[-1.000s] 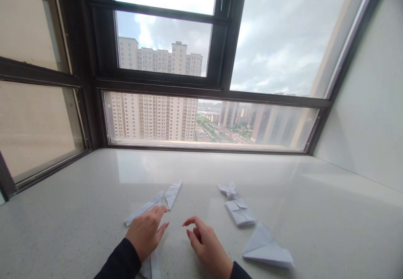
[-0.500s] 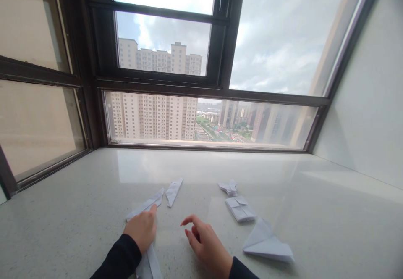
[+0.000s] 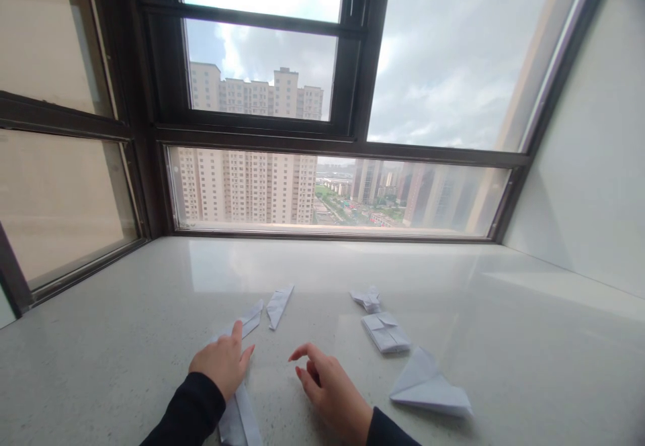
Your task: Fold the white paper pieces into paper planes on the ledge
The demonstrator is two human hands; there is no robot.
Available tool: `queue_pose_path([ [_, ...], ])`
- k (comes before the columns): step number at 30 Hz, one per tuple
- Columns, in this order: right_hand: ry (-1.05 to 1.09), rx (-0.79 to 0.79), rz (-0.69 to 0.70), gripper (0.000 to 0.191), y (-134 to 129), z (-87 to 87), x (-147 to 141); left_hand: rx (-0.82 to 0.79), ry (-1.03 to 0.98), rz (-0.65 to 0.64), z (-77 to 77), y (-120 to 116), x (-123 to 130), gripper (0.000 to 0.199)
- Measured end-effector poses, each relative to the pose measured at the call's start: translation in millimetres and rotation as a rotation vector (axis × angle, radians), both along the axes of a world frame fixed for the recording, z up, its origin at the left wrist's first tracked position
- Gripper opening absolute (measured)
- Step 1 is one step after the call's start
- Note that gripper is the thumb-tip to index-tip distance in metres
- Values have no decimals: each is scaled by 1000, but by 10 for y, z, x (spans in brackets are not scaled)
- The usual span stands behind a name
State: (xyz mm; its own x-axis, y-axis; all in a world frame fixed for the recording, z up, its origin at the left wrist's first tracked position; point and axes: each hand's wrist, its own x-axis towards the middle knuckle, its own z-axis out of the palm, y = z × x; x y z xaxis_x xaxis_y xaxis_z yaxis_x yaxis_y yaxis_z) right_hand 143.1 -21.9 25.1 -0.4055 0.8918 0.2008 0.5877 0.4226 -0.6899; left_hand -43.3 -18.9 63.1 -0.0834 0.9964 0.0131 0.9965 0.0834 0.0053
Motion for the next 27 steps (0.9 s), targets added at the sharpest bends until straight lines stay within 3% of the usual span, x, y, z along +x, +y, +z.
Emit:
queue_pose_path([
  [5,-9,2,3,19,0,13,-4,6,-40,-49,-114,26,24,42],
  [10,13,8,14,19,-12,43,-10,82,-258,-64,-50,68,54,25],
  [17,122,-8,153,52,-23,82,4,334,-685,-85,12,59,80,24],
  [23,83,31,220,69,-62,95,5,142,-1046,10,-114,141,45,22],
  [27,79,79,239,72,-94,108,11,134,-1232,21,-188,203,26,19],
])
